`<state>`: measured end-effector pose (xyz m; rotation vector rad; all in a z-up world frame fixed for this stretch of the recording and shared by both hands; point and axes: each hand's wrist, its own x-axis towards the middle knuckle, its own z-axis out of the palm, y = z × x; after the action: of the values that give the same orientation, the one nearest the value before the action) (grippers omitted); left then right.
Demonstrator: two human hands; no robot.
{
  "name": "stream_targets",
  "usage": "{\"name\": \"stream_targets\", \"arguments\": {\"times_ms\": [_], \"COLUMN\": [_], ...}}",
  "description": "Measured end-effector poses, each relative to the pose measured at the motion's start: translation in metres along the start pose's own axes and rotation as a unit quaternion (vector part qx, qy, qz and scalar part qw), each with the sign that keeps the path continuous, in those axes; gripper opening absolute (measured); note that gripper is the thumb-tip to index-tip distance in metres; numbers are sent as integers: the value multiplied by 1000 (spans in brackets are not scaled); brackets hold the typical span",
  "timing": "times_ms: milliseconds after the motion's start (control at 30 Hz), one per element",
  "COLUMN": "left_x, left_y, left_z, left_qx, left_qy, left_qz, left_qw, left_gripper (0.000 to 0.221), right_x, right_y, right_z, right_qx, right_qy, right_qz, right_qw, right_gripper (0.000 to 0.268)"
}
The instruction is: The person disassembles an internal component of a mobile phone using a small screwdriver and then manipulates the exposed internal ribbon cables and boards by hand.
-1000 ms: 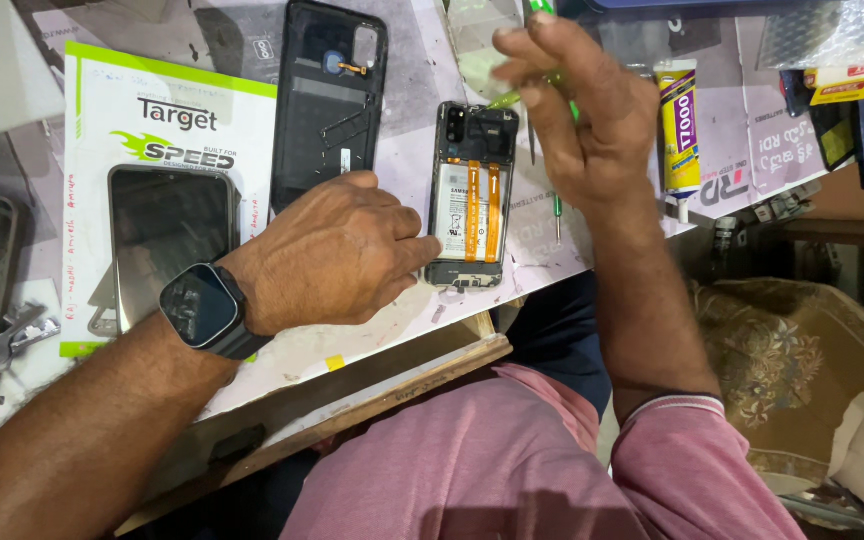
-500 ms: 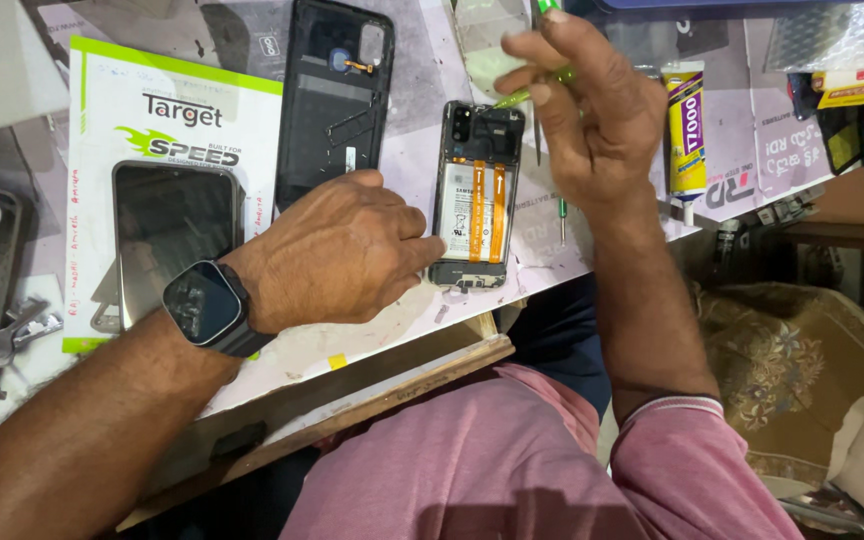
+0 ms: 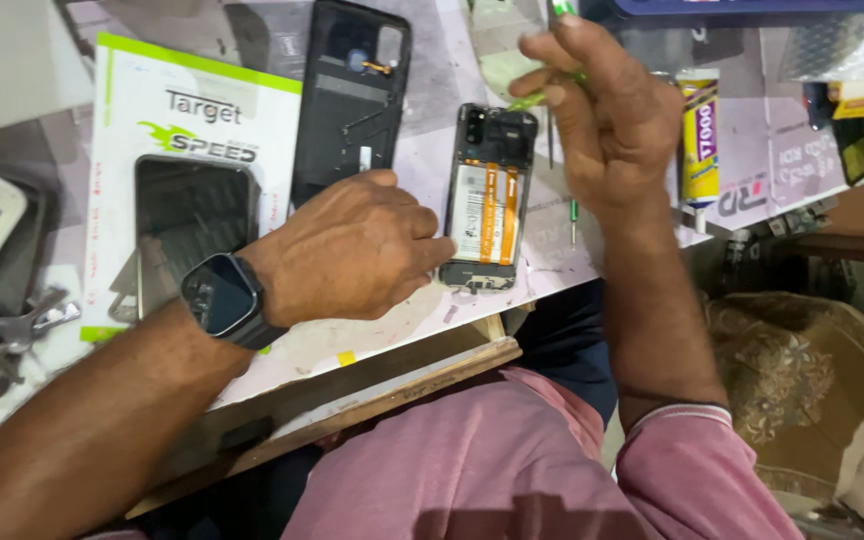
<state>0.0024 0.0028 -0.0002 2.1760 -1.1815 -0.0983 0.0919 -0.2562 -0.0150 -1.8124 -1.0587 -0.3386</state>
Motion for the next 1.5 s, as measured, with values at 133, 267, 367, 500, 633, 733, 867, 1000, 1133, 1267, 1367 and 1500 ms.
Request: {"name": "stream_targets", "arguments": {"times_ms": [133,267,367,500,633,733,867,1000,1133,1267,1367,1500], "left_x": [-3,-3,-4,-4,-10,-22,-33,-37,-32,-30,-30,-29], "left_y": [0,-1,-1,0,-5,-14,-39,-59,-61,-56,-54,-49], "left_z": [1,2,3,5,3,-6,-22,-16,-7,-8,-11,-14], "left_qx": [-2,-1,-1,17,-57,-81,-182,-162,-184,-165,-161,-149], "left_qy": [3,16,18,-2,212,419,555,580,575,565,555,538], "left_qz": [-4,0,2,-12,12,-107,-155,-130,-124,-119,-123,-127], "left_qw": [1000,1000,1000,1000,976,898,797,788,787,800,807,820], "left_gripper": [15,17,17,11,17,4,21,35,33,31,34,34], "right_x": [-1,-6,-12,-9,5,16,31,30,29,28,25,27], "right_y": [5,7,7,5,-7,-21,-35,-41,-36,-29,-27,-26], "right_z": [-3,0,3,-1,13,33,61,83,96,99,100,101], "right_qx": [-23,27,10,21,51,92,103,85,92,86,77,101], "right_qy": [3,1,26,20,22,24,5,-36,-42,-34,-31,-32], "right_qz": [1,6,39,73,78,67,50,45,42,30,33,39], "right_qw": [1000,1000,999,997,995,993,993,995,994,995,996,994], "right_gripper": [42,45,43,44,40,38,40,39,37,41,42,42]}}
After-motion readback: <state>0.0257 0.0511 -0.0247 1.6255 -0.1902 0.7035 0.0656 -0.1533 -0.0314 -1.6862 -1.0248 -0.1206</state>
